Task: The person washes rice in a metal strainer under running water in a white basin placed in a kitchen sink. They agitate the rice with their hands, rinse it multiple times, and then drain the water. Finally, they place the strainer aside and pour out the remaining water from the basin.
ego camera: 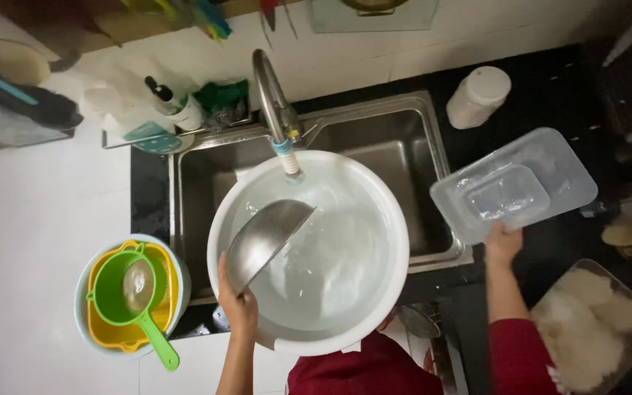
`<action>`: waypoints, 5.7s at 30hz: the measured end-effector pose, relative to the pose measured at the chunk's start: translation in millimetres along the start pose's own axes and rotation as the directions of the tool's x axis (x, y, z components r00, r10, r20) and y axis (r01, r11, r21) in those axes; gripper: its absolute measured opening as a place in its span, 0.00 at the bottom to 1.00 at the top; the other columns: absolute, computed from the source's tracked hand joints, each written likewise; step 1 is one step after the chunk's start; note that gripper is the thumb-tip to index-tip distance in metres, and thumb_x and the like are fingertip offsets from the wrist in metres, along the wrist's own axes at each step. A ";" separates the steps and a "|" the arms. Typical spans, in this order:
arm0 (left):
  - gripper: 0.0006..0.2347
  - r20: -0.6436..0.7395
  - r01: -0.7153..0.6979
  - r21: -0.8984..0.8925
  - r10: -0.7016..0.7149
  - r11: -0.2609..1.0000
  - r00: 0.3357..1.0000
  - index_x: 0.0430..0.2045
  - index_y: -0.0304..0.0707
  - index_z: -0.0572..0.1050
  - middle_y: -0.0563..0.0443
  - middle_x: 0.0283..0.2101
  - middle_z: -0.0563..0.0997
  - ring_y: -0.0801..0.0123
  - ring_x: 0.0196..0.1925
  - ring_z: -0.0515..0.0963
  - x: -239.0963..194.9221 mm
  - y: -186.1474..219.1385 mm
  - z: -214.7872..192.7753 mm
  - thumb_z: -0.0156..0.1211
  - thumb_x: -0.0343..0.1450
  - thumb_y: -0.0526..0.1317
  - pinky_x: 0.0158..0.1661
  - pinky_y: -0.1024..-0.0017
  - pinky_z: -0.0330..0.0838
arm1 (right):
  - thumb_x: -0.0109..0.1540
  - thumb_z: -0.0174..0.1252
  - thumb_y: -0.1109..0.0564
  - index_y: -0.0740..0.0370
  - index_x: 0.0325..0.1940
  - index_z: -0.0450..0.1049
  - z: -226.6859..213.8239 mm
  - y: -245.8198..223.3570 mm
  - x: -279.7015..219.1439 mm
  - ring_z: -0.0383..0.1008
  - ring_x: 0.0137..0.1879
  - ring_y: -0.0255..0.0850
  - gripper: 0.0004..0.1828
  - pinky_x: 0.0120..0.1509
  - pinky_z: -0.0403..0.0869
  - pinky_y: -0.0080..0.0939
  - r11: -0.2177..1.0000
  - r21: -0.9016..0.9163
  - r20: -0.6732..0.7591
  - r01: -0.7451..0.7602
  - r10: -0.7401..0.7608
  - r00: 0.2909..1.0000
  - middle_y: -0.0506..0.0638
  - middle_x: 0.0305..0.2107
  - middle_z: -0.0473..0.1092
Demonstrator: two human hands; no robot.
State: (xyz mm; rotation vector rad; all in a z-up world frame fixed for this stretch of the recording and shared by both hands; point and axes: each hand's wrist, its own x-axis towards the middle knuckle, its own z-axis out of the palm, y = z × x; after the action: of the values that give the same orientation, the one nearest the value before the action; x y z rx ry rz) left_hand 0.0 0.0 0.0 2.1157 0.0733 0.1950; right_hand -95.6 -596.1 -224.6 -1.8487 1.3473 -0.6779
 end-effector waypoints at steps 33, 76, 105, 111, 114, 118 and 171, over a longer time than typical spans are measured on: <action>0.03 0.303 -0.575 0.771 0.636 0.275 0.710 0.29 0.39 0.76 0.48 0.26 0.74 0.58 0.26 0.78 -34.0 -192.9 181.2 0.56 0.67 0.31 0.26 0.62 0.72 | 0.66 0.52 0.58 0.70 0.64 0.67 -27.1 -89.0 -66.6 0.71 0.60 0.57 0.23 0.61 0.71 0.55 0.979 0.203 -0.033 0.025 -0.019 0.999 0.65 0.55 0.70; 0.10 0.491 -0.341 -0.217 0.404 0.915 0.772 0.32 0.32 0.72 0.38 0.38 0.75 0.46 0.45 0.74 -71.2 139.7 230.6 0.49 0.76 0.41 0.44 0.51 0.68 | 0.69 0.38 0.31 0.49 0.70 0.53 -42.8 -59.2 -160.5 0.69 0.63 0.58 0.32 0.65 0.73 0.63 0.659 0.407 0.459 -0.633 0.451 0.765 0.56 0.60 0.64; 0.23 -0.426 0.561 0.172 -0.452 0.810 0.783 0.59 0.28 0.65 0.32 0.45 0.77 0.44 0.43 0.76 21.6 -101.2 -166.5 0.62 0.70 0.38 0.46 0.52 0.69 | 0.64 0.49 0.65 0.65 0.79 0.36 -42.4 -272.6 -358.2 0.64 0.67 0.57 0.43 0.75 0.64 0.54 0.773 0.488 0.198 0.405 -0.550 0.812 0.67 0.65 0.58; 0.24 -0.462 0.364 0.091 -0.284 0.927 0.840 0.61 0.39 0.63 0.40 0.40 0.74 0.56 0.39 0.74 9.8 -50.9 -164.1 0.63 0.70 0.39 0.45 0.63 0.69 | 0.67 0.48 0.56 0.69 0.65 0.58 -37.3 -274.8 -383.4 0.69 0.66 0.51 0.24 0.78 0.63 0.49 0.760 0.556 0.523 0.337 -0.635 0.569 0.61 0.55 0.71; 0.19 -0.328 0.113 -0.143 -0.155 0.983 0.932 0.61 0.37 0.62 0.44 0.41 0.72 0.66 0.40 0.72 -1.5 -26.1 -138.8 0.54 0.74 0.34 0.45 0.72 0.67 | 0.67 0.45 0.57 0.65 0.59 0.70 -41.1 -291.3 -390.0 0.73 0.63 0.47 0.19 0.73 0.68 0.47 0.781 0.597 0.716 0.183 -0.622 0.318 0.57 0.53 0.74; 0.18 -0.028 -0.018 -0.297 0.011 0.955 1.000 0.57 0.34 0.68 0.42 0.54 0.74 0.62 0.55 0.77 -16.2 32.4 -69.1 0.55 0.72 0.36 0.58 0.69 0.71 | 0.70 0.44 0.52 0.65 0.69 0.62 -65.8 -323.2 -378.1 0.71 0.68 0.46 0.24 0.73 0.66 0.46 0.828 0.520 0.853 -0.208 -0.517 0.074 0.57 0.61 0.71; 0.20 0.018 0.669 -0.656 -0.879 0.349 0.476 0.56 0.38 0.75 0.48 0.49 0.81 0.62 0.47 0.79 -10.8 16.0 -18.5 0.56 0.70 0.44 0.47 0.70 0.71 | 0.56 0.63 0.50 0.53 0.57 0.69 12.0 -267.4 -158.6 0.70 0.59 0.42 0.25 0.61 0.66 0.44 0.871 0.068 0.658 -0.487 0.328 0.678 0.46 0.56 0.71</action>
State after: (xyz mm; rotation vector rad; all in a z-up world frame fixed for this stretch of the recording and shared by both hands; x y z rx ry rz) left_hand -14.2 5.7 21.9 1.1664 1.1244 -0.0245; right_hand 14.5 -394.9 -14.3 -1.3146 1.0969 0.0444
